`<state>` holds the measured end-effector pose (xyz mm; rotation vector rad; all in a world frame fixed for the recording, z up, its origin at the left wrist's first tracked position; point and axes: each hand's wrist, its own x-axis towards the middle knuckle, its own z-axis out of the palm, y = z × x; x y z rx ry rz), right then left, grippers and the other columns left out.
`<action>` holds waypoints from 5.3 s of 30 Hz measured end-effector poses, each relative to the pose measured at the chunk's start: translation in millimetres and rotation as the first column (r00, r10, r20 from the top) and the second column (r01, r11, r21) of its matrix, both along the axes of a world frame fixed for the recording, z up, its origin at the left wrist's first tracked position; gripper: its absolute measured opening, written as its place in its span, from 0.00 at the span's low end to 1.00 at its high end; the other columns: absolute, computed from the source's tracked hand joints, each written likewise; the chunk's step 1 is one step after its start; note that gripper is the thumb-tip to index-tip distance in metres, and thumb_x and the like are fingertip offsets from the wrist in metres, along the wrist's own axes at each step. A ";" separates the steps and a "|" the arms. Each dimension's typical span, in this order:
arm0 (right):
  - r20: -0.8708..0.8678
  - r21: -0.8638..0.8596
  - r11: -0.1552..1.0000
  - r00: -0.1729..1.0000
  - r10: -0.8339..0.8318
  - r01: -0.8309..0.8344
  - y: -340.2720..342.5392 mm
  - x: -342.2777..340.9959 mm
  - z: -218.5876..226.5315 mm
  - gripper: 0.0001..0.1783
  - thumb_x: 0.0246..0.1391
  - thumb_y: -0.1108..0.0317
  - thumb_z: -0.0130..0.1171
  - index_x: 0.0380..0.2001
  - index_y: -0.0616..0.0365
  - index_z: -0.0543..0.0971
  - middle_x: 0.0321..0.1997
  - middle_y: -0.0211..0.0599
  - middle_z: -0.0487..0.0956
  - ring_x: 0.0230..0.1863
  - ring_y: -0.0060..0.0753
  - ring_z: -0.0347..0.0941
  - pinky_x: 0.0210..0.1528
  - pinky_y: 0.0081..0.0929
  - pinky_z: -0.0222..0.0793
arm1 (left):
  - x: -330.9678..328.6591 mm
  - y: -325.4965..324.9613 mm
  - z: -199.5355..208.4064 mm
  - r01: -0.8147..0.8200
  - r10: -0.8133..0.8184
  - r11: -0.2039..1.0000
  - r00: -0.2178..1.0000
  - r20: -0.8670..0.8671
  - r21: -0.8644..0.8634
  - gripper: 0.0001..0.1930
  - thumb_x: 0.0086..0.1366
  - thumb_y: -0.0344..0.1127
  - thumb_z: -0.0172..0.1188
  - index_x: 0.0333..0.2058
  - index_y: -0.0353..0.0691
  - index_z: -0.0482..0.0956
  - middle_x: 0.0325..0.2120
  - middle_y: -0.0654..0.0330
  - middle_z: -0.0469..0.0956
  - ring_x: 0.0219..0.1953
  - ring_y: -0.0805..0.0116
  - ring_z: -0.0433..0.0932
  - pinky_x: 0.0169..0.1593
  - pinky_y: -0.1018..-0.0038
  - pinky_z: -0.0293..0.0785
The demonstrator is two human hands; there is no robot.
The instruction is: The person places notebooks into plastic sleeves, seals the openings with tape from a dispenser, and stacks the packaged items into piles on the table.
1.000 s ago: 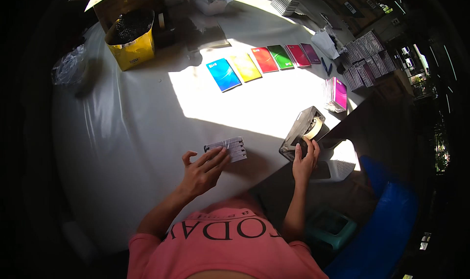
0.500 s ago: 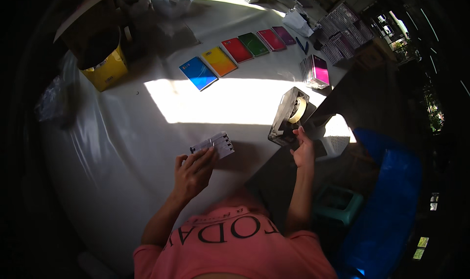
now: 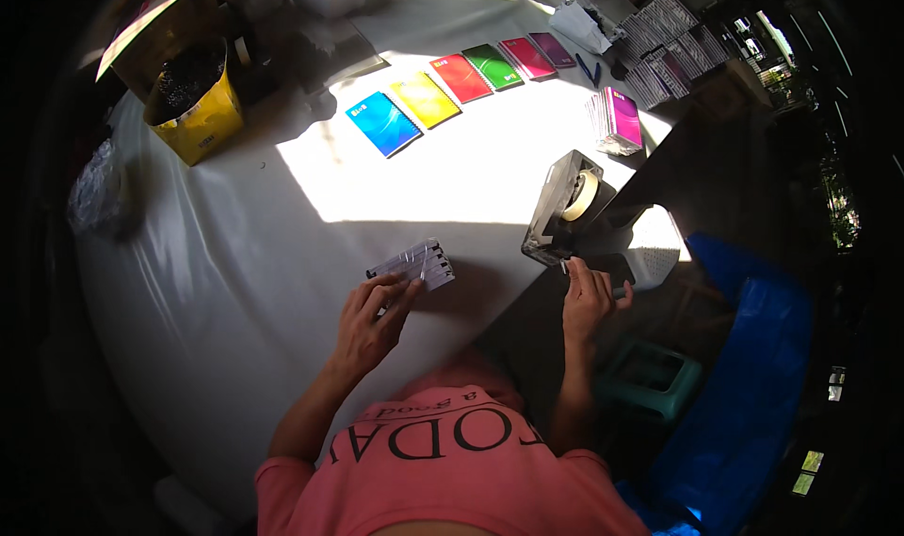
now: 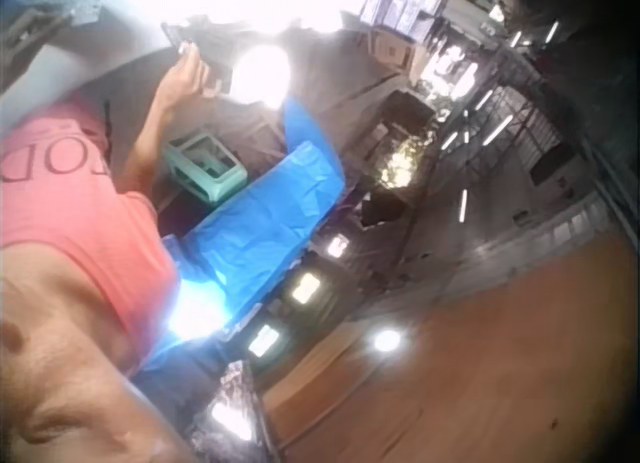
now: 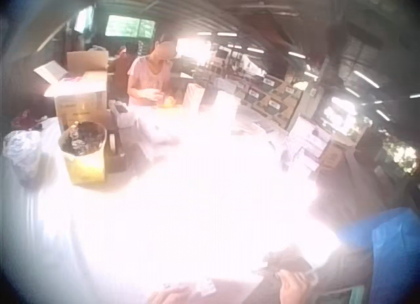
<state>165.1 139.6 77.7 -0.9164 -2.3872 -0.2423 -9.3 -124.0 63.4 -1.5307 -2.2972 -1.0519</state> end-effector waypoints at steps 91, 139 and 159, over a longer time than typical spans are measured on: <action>0.475 -0.797 -0.101 -0.722 0.503 -0.595 -246.0 -49.7 6.1 0.28 0.47 0.69 0.60 0.54 0.47 0.70 0.59 0.40 0.67 0.58 0.44 0.64 0.59 0.43 0.55 | 351.8 -76.6 -222.0 -0.901 0.068 -0.294 -0.354 0.933 -0.320 0.22 0.55 0.43 0.64 0.46 0.38 0.75 0.42 0.53 0.77 0.45 0.62 0.77 0.49 0.69 0.71; 0.926 -0.375 -0.093 -0.376 0.000 -0.922 -233.3 299.0 -396.1 0.28 0.42 0.47 0.54 0.51 0.30 0.67 0.65 0.46 0.49 0.63 0.61 0.40 0.54 0.64 0.40 | 949.1 -146.2 -855.0 -0.060 -0.295 -0.495 -0.927 0.232 -0.867 0.25 0.49 0.39 0.66 0.47 0.44 0.70 0.48 0.52 0.69 0.51 0.50 0.69 0.48 0.55 0.69; -0.101 -0.906 -0.412 -0.896 0.433 -0.097 -270.4 355.1 -112.4 0.33 0.40 0.59 0.69 0.53 0.50 0.72 0.50 0.41 0.72 0.49 0.38 0.70 0.47 0.30 0.70 | 681.1 -40.0 -183.3 -0.985 -0.327 -0.147 0.139 0.935 0.095 0.32 0.60 0.52 0.57 0.57 0.41 0.60 0.43 0.57 0.73 0.42 0.67 0.76 0.37 0.71 0.75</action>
